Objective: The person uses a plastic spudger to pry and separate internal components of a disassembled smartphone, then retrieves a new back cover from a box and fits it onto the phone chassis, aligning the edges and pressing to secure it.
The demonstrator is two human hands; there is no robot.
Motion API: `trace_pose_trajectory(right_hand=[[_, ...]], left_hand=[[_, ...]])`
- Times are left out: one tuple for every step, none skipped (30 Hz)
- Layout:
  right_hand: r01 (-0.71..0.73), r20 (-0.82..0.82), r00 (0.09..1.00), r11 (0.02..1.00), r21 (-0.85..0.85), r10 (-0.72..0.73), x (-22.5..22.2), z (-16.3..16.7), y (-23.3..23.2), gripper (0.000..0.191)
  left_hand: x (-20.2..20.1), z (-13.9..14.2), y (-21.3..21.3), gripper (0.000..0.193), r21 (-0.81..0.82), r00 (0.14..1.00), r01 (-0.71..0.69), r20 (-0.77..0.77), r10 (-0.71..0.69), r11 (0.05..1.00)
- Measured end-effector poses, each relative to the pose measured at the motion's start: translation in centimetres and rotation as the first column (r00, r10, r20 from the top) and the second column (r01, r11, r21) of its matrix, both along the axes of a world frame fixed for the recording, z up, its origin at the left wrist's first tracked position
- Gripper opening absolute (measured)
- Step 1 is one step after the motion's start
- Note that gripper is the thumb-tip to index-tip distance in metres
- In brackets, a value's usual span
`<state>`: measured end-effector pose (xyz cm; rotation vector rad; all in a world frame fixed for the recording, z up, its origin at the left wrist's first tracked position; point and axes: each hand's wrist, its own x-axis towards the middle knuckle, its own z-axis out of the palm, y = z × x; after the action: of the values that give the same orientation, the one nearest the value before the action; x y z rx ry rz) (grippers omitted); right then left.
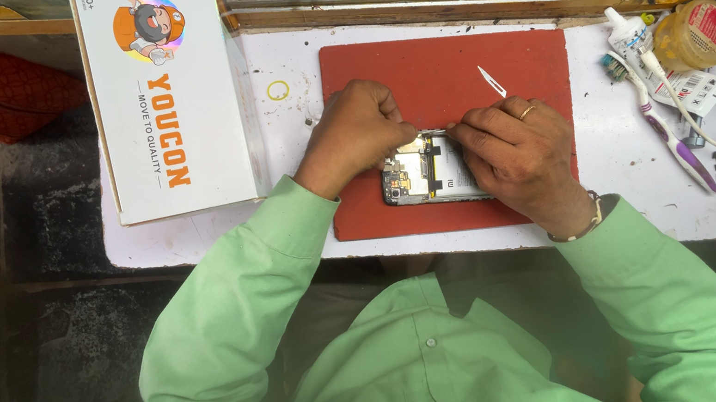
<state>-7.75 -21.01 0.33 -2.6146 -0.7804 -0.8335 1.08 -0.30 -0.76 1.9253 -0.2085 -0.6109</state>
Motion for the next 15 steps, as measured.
trace_pose_trajectory(right_hand=[[0.002,-0.001,1.0,1.0,-0.003,-0.002,0.0,0.02,0.02,0.016],[0.004,-0.002,1.0,1.0,-0.006,-0.004,-0.01,0.03,0.01,0.016],[0.006,-0.004,1.0,1.0,-0.008,-0.006,-0.01,0.04,0.06,0.016],[0.006,-0.005,1.0,1.0,-0.008,-0.006,-0.02,0.06,0.06,0.016],[0.005,-0.006,1.0,1.0,-0.008,-0.005,-0.05,0.09,0.05,0.016],[0.005,-0.007,1.0,1.0,-0.008,-0.005,-0.06,0.11,0.02,0.016],[0.004,-0.004,1.0,1.0,-0.01,-0.004,-0.04,0.12,0.06,0.016],[0.003,-0.002,1.0,1.0,-0.012,-0.003,-0.02,0.12,0.07,0.016],[0.003,0.001,1.0,1.0,-0.014,-0.003,0.0,0.13,0.09,0.015],[0.003,0.002,1.0,1.0,-0.014,-0.003,-0.02,0.14,0.06,0.015],[0.002,0.003,1.0,1.0,-0.014,-0.002,-0.02,0.16,0.08,0.015],[0.002,0.004,1.0,1.0,-0.013,-0.002,-0.01,0.16,0.1,0.014],[0.004,0.009,1.0,1.0,-0.017,-0.004,0.01,0.17,0.12,0.014],[0.006,0.014,1.0,1.0,-0.022,-0.006,0.0,0.17,0.14,0.014],[0.009,0.018,1.0,1.0,-0.027,-0.009,-0.01,0.18,0.17,0.014]], left_hand=[[-0.04,0.08,-0.02,0.025,0.003,1.0,-0.001,-0.006,0.001,1.0],[-0.09,0.15,-0.06,0.025,0.005,1.0,-0.001,-0.013,0.001,1.0],[-0.11,0.22,-0.03,0.025,0.008,1.0,-0.002,-0.02,0.002,1.0],[-0.1,0.28,-0.03,0.025,0.014,1.0,0.0,-0.011,0.0,1.0],[-0.11,0.32,-0.04,0.025,0.02,1.0,0.001,-0.001,-0.001,1.0],[-0.11,0.34,-0.08,0.026,0.026,1.0,0.003,0.009,-0.003,1.0],[-0.09,0.37,-0.07,0.026,0.033,1.0,0.005,0.014,-0.005,0.999],[-0.08,0.38,-0.12,0.026,0.039,1.0,0.007,0.018,-0.007,0.999],[-0.06,0.39,-0.14,0.026,0.046,1.0,0.009,0.023,-0.01,0.999],[-0.07,0.38,-0.17,0.027,0.048,1.0,0.011,0.025,-0.012,0.999],[-0.05,0.39,-0.12,0.027,0.05,1.0,0.014,0.027,-0.015,0.999],[-0.04,0.4,-0.09,0.027,0.052,0.999,0.016,0.03,-0.017,0.998],[-0.05,0.4,-0.1,0.027,0.06,0.999,0.014,0.036,-0.017,0.998],[-0.09,0.38,-0.16,0.027,0.068,0.999,0.014,0.041,-0.016,0.998],[-0.11,0.37,-0.17,0.027,0.076,0.999,0.013,0.046,-0.016,0.997]])
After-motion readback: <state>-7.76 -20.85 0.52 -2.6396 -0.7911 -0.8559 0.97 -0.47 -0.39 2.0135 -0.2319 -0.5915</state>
